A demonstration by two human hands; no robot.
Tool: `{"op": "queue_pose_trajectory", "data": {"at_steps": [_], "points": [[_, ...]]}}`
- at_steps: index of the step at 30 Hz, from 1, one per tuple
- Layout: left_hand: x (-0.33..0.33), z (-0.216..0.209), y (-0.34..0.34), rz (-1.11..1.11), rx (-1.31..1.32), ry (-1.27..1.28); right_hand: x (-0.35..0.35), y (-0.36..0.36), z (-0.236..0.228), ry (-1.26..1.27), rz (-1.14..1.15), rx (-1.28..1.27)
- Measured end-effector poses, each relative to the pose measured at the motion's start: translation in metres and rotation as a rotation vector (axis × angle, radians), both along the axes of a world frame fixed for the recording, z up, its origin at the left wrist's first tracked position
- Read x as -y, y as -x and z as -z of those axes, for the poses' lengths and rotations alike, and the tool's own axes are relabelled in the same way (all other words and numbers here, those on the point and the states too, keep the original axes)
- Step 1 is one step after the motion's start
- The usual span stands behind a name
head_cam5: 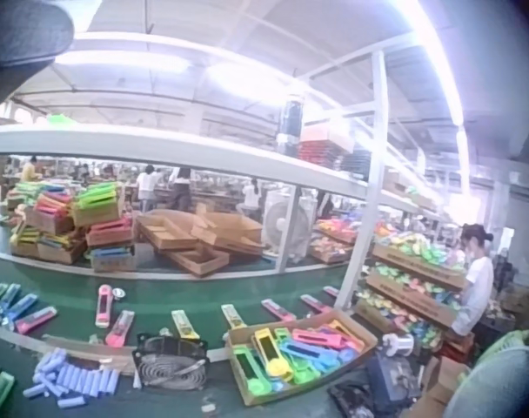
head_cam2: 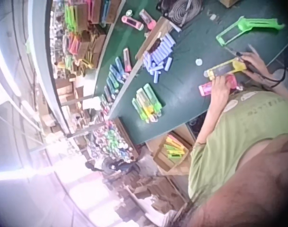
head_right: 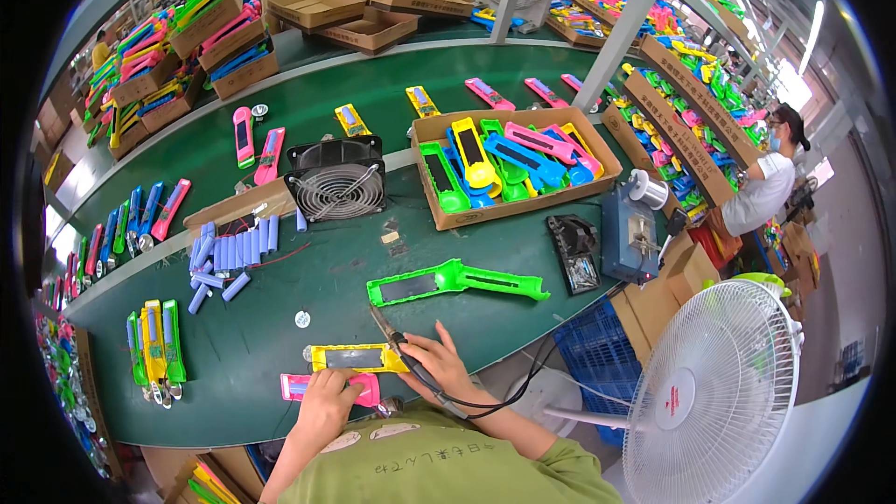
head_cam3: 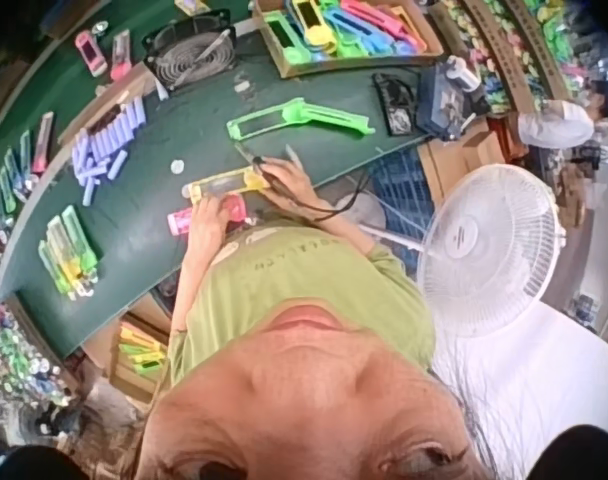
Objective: The person assembles flashlights by positioning electrical components into plastic flashlight casings and soldering the connections with a soldering iron. They fit the flashlight casing halves together and place the assembled flashlights onto the conveyor line.
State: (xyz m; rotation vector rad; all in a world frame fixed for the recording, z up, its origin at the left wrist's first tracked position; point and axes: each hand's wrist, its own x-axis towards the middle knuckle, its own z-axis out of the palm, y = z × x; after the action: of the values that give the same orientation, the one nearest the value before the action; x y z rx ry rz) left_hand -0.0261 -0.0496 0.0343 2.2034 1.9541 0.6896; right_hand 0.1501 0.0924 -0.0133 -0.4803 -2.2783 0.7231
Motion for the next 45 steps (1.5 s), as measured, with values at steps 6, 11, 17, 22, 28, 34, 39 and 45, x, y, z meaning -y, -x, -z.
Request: {"op": "queue_pose_trajectory", "data": {"at_steps": [6, 11, 17, 22, 28, 34, 39, 45], "points": [[-0.004, -0.015, 0.004, 0.048, 0.127, 0.159, 0.000, 0.001, -0.003, 0.028, -0.010, -0.041], [-0.009, -0.008, 0.011, 0.037, 0.212, 0.090, -0.004, -0.001, -0.003, 0.001, -0.052, 0.000], [-0.001, 0.001, 0.013, -0.107, 0.468, 0.031, -0.006, 0.000, 0.008, 0.011, -0.038, -0.044], [-0.001, -0.010, 0.018, -0.031, 0.212, 0.048, -0.004, 0.002, 0.005, 0.023, -0.035, -0.024], [-0.008, -0.009, 0.018, 0.045, 0.092, 0.175, -0.005, 0.003, 0.004, 0.020, -0.039, -0.040], [-0.004, -0.005, 0.026, -0.144, 0.561, 0.124, -0.005, 0.002, 0.004, 0.013, -0.051, -0.058], [0.008, -0.001, 0.029, -0.218, 0.517, 0.016, -0.005, 0.003, 0.003, 0.016, -0.064, -0.066], [0.000, 0.012, 0.017, -0.078, 0.206, -0.224, -0.006, 0.004, 0.004, 0.038, -0.065, -0.066]]}}
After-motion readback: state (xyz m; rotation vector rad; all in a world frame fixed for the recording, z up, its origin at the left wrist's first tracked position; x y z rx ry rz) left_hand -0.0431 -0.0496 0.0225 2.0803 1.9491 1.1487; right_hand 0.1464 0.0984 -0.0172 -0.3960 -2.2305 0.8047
